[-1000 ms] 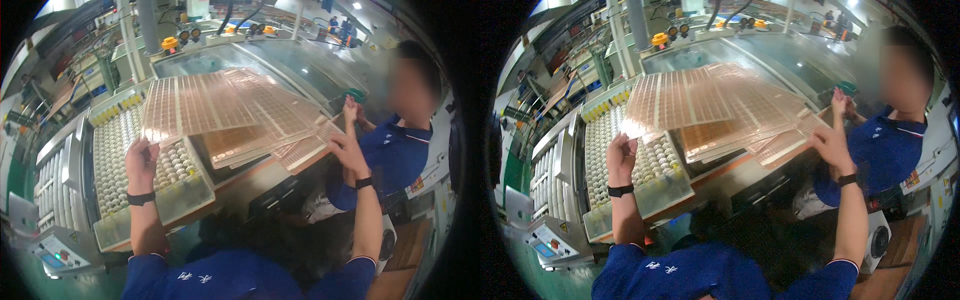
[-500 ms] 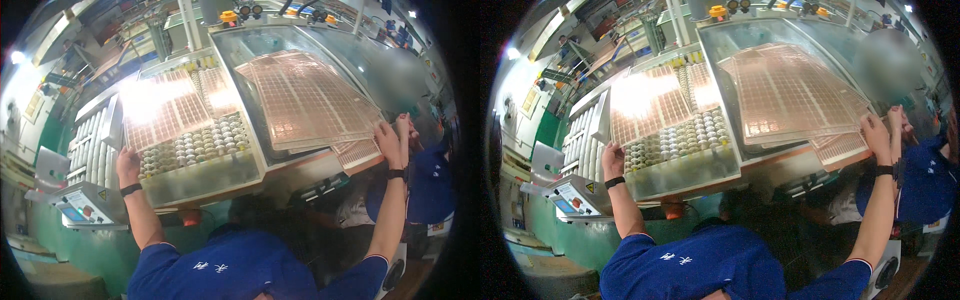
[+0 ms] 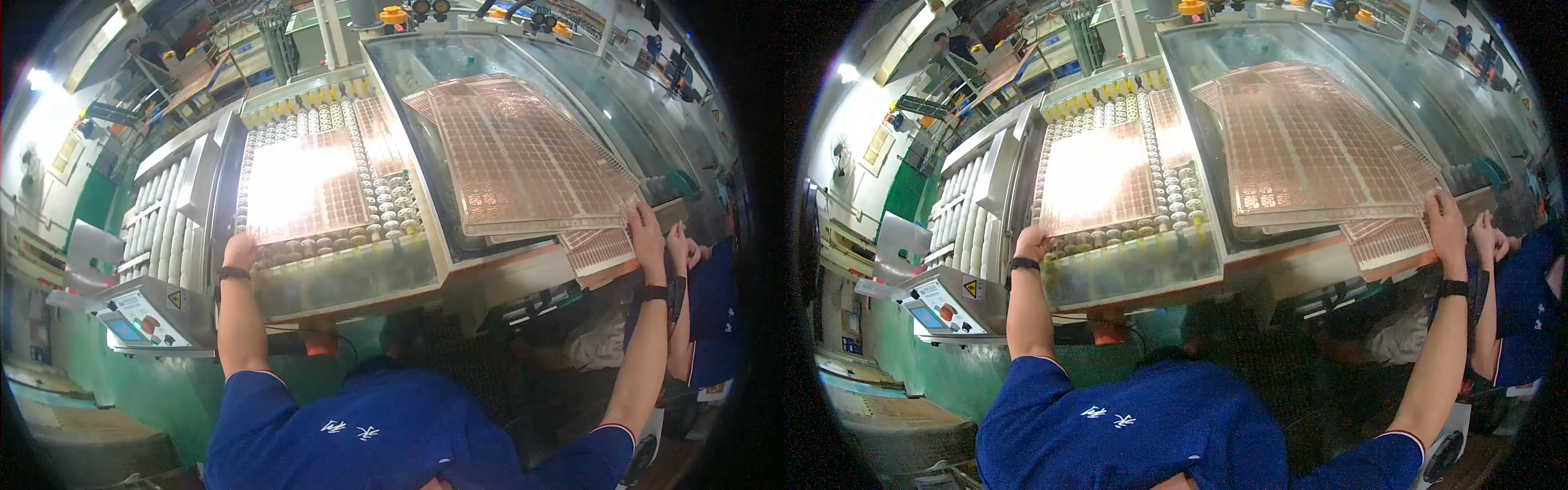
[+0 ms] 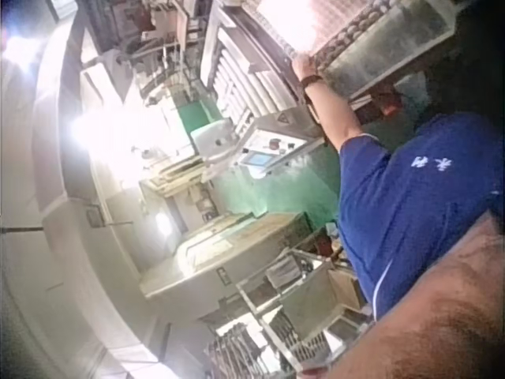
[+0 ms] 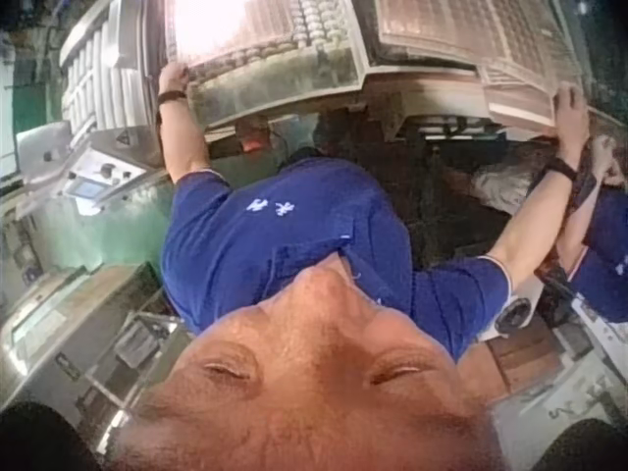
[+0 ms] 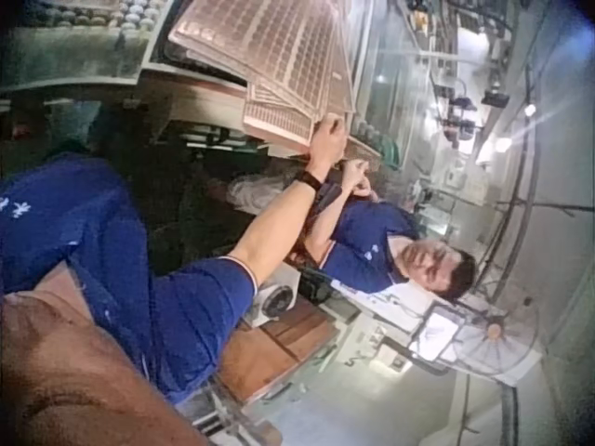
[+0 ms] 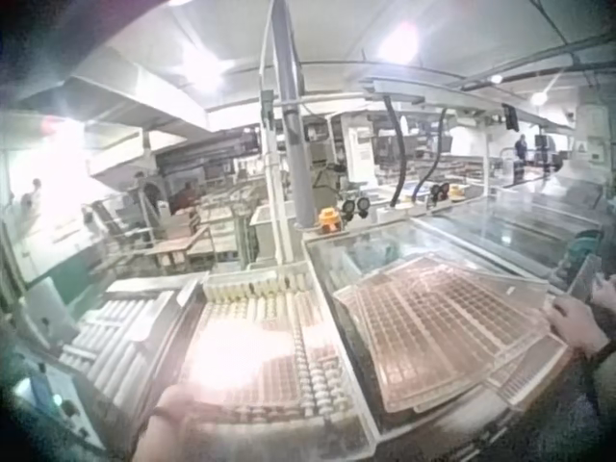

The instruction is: Sorting and stacking copper-colored metal sheets on a conveyor machine.

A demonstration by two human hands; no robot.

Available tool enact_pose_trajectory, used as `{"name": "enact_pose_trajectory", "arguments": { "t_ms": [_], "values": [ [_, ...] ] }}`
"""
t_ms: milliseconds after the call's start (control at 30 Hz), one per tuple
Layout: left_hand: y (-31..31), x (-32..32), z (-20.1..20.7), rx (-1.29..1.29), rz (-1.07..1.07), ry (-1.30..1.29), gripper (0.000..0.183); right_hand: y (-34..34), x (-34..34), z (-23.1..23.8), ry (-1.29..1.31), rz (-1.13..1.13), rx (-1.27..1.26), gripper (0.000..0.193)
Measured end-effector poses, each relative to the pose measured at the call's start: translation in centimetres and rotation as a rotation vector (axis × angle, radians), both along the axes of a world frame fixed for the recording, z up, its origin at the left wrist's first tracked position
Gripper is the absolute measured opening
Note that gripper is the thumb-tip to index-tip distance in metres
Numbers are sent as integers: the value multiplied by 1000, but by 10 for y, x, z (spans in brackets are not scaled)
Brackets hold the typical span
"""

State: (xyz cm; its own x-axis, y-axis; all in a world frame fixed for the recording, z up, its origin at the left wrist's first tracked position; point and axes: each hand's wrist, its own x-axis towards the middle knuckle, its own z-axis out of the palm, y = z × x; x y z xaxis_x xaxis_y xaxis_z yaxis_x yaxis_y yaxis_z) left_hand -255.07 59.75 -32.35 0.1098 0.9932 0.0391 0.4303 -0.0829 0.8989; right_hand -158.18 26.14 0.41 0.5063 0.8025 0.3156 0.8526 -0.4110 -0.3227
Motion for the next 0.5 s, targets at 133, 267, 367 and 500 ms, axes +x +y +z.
{"name": "enact_pose_trajectory", "arguments": {
  "t_ms": [133, 267, 367, 500],
  "values": [
    [10, -16, -4, -31, 21, 220, 8, 8, 12, -12, 35, 20, 7, 58],
    [-6, 41, 11, -177, 169, 665, 14, 7, -4, 1, 44, 19, -21, 59],
    [-24, 117, 61, -217, 273, 872, 21, -6, -3, 6, 40, -18, -46, 59],
    [-51, 151, 111, -34, 477, 846, 38, 4, -9, 4, 28, -7, -38, 60]
  ]
}}
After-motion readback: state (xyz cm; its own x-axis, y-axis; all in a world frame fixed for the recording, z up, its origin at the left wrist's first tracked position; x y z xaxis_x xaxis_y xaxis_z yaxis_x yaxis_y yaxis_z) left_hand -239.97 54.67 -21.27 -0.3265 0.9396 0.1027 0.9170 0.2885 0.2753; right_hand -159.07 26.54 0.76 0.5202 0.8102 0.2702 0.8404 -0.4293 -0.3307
